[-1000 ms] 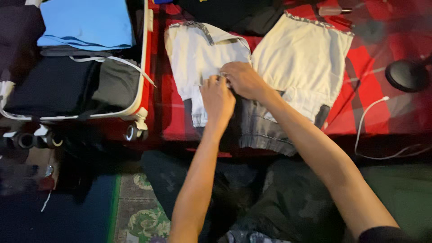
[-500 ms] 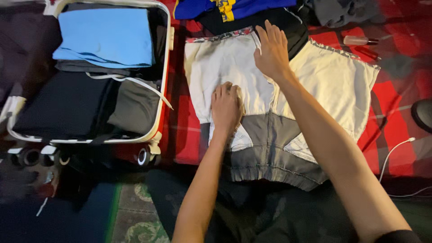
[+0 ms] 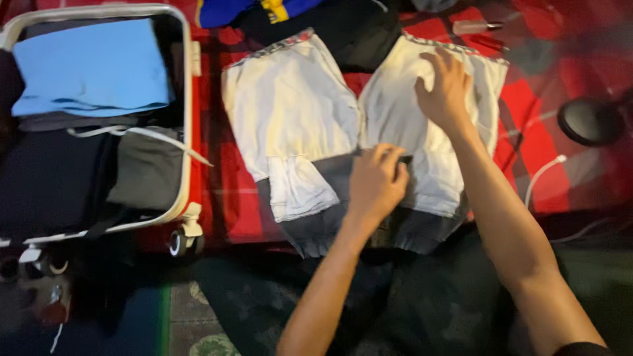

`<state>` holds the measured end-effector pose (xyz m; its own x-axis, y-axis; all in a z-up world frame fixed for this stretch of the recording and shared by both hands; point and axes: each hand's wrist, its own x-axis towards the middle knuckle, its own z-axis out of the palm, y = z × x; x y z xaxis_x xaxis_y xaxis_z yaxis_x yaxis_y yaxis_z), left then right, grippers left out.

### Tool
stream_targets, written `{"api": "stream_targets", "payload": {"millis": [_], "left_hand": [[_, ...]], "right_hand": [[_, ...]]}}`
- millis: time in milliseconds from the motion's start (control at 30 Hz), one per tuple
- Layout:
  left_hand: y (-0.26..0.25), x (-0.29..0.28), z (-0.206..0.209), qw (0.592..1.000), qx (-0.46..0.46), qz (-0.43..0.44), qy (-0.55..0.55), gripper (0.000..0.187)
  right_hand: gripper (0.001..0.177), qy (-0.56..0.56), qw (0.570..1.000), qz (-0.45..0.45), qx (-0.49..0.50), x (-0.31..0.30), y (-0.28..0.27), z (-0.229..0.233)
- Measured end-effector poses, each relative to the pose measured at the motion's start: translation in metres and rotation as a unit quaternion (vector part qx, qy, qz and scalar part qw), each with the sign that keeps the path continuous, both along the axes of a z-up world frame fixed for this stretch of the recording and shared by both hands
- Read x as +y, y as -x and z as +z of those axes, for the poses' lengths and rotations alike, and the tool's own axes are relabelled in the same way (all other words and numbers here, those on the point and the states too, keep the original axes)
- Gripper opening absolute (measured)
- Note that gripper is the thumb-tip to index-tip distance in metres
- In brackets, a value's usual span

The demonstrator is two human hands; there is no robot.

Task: The person folds a shirt and a pair of pants on a bed and places them into an open suitcase.

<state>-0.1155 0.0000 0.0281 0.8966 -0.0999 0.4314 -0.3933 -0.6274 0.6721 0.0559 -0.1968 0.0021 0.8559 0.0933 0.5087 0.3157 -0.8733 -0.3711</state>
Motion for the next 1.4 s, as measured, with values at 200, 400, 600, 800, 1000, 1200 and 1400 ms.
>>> {"api": "stream_targets", "payload": {"millis": [200,400,600,800,1000,1200,1400], "left_hand": [[0.025,-0.085,0.01,0.996,0.022,-0.085,-0.008,0.04],[0.051,-0.12,0.028,0.979,0.135,-0.073,-0.131,0.077],[0.077,-0.129,0.009,0.985,0.013,-0.035,-0.169,0.066],[0.079,-0.109,-0.001,0.997,0.041,-0.072,0.004,0.058],[0.076,-0.069,0.023,0.987,0.148,0.014,0.052,0.037],[0.057,-0.013,0.02,0.945,0.206,0.043,0.251,0.026],[0.062,0.024,-0.002,0.906,0.216,0.044,0.362,0.019]], "right_hand": [[0.052,-0.05,0.991,-0.126,0.008,-0.103,0.021,-0.053],[0.054,-0.108,0.982,-0.149,0.047,-0.134,0.034,-0.061],[0.049,-0.462,0.88,-0.014,0.112,-0.147,0.024,-0.051],[0.044,-0.471,0.868,-0.051,0.149,-0.15,0.013,-0.035],[0.033,-0.5,0.855,0.006,0.135,-0.135,-0.002,-0.023],[0.025,-0.524,0.842,0.093,0.088,-0.067,-0.027,0.014],[0.017,-0.478,0.861,0.166,0.058,0.014,-0.055,0.045]]}}
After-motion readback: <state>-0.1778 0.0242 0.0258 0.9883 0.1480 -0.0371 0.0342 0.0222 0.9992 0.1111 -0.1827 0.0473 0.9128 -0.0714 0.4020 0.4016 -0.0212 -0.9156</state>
